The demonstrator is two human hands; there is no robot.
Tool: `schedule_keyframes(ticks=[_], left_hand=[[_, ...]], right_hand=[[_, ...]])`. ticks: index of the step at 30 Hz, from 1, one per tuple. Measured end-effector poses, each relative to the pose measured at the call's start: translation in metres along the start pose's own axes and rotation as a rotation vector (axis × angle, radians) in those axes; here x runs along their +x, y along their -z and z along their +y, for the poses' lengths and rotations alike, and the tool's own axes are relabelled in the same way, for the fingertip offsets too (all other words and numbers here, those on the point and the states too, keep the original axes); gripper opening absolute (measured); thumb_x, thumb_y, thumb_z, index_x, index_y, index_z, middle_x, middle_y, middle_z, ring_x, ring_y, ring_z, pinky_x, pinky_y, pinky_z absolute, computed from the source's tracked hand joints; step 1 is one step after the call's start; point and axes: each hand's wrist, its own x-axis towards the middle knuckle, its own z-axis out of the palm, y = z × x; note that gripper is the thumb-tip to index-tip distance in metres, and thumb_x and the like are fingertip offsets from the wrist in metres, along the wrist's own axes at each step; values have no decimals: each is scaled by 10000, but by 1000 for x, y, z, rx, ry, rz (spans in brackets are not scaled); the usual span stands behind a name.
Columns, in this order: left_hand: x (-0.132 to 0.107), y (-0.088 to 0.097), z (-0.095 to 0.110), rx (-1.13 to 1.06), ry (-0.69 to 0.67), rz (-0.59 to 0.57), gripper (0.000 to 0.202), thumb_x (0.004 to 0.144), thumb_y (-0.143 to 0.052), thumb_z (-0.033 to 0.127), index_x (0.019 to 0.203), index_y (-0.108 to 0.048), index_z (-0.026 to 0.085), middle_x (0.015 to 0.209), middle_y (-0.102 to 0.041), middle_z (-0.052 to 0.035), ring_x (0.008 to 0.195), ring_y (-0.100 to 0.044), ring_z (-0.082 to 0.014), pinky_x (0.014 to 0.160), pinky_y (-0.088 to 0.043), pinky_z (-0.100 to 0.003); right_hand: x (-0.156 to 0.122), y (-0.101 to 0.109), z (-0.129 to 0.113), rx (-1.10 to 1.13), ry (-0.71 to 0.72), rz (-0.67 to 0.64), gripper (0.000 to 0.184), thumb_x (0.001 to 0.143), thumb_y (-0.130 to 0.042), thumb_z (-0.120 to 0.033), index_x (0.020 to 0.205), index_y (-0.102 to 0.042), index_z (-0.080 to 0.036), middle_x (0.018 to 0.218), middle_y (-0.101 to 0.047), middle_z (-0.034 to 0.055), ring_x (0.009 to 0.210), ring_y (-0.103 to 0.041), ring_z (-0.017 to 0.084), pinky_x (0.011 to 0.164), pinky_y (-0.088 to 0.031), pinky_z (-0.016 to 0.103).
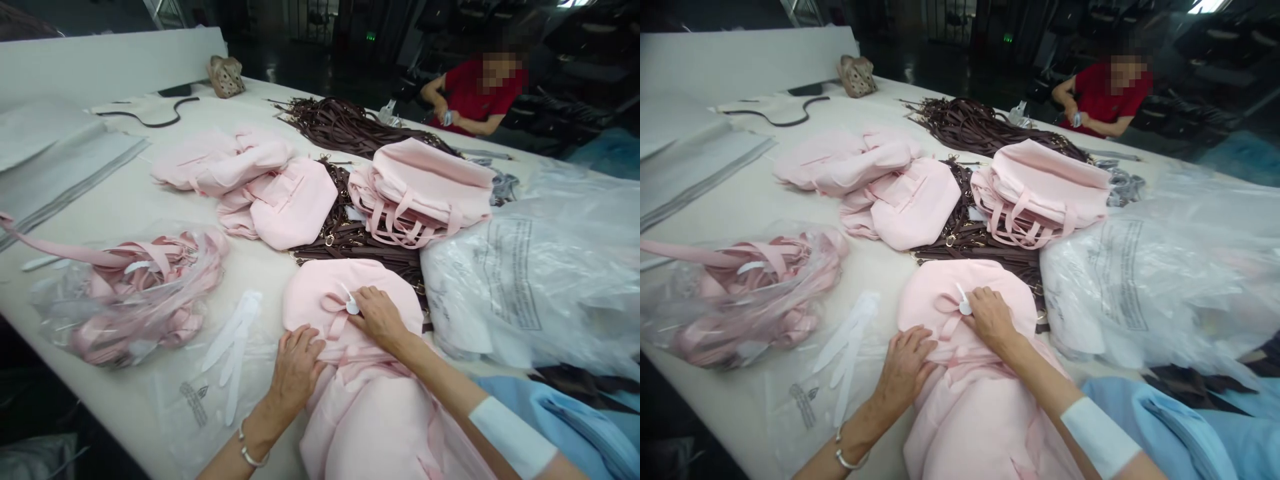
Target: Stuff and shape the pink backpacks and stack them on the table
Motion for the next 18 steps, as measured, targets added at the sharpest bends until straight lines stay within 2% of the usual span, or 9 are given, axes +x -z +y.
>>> schedule_keyframes(ticks=[2,4,6,8,11,13,14,16,18], left_hand=[[3,3,5,15,11,2,210,825,-624,90,993,-624,218,1209,-650,-52,1210,-526,-280,992,-379,-495],[8,8,9,47,-12,23,186,848,-580,76,971,-618,209,1162,-662,-50,1156,-545,-269,977,-378,-492],[16,16,11,72,-43,64,181,865,-548,69,965,-614,204,1084,-676,-49,1104,-556,-262,959,-378,-480],[26,28,12,71,-65,102,149,876,-533,79,925,-607,199,990,-677,-47,1052,-560,-253,958,-375,-468],[43,50,14,-16,-73,141,109,892,-513,108,886,-577,197,902,-659,-32,946,-569,-220,940,-398,-432],[53,66,16,-95,-55,174,85,911,-490,149,890,-557,197,886,-647,-30,881,-567,-205,890,-431,-398],[57,73,18,-123,-45,195,83,921,-476,173,892,-550,196,888,-642,-36,864,-565,-203,860,-444,-383],[63,88,23,-168,-40,225,95,934,-453,212,892,-537,196,891,-630,-47,845,-564,-204,814,-461,-362],[63,99,30,-237,-44,227,98,934,-441,231,891,-523,200,879,-619,-45,829,-569,-199,782,-465,-342]], right_hand=[[1,3,6,43,-67,41,75,846,-595,-197,833,-651,-149,920,-659,127,948,-589,281,865,-447,399],[-4,16,18,134,-122,83,97,836,-574,-194,775,-645,-165,850,-661,93,864,-599,246,799,-454,358],[-16,32,28,268,-181,128,144,859,-558,-271,867,-670,-182,790,-670,49,748,-608,209,704,-467,320],[-34,47,35,421,-246,181,290,892,-533,-417,977,-673,-178,742,-681,31,657,-615,195,620,-482,305],[-61,64,38,611,-300,277,482,896,-504,-580,1051,-648,-147,874,-728,85,780,-674,228,674,-544,331],[-77,76,35,821,-309,396,496,865,-562,-600,1080,-623,-157,949,-732,107,870,-684,245,748,-568,358],[-85,84,32,952,-311,479,488,837,-612,-591,1082,-612,-169,925,-734,101,858,-686,245,749,-576,365],[-100,103,22,1182,-302,660,459,774,-713,-543,1055,-606,-196,838,-727,71,775,-684,229,681,-585,344],[-115,122,8,1244,-269,776,401,774,-736,-497,1035,-615,-218,807,-715,47,688,-668,202,573,-568,296]])
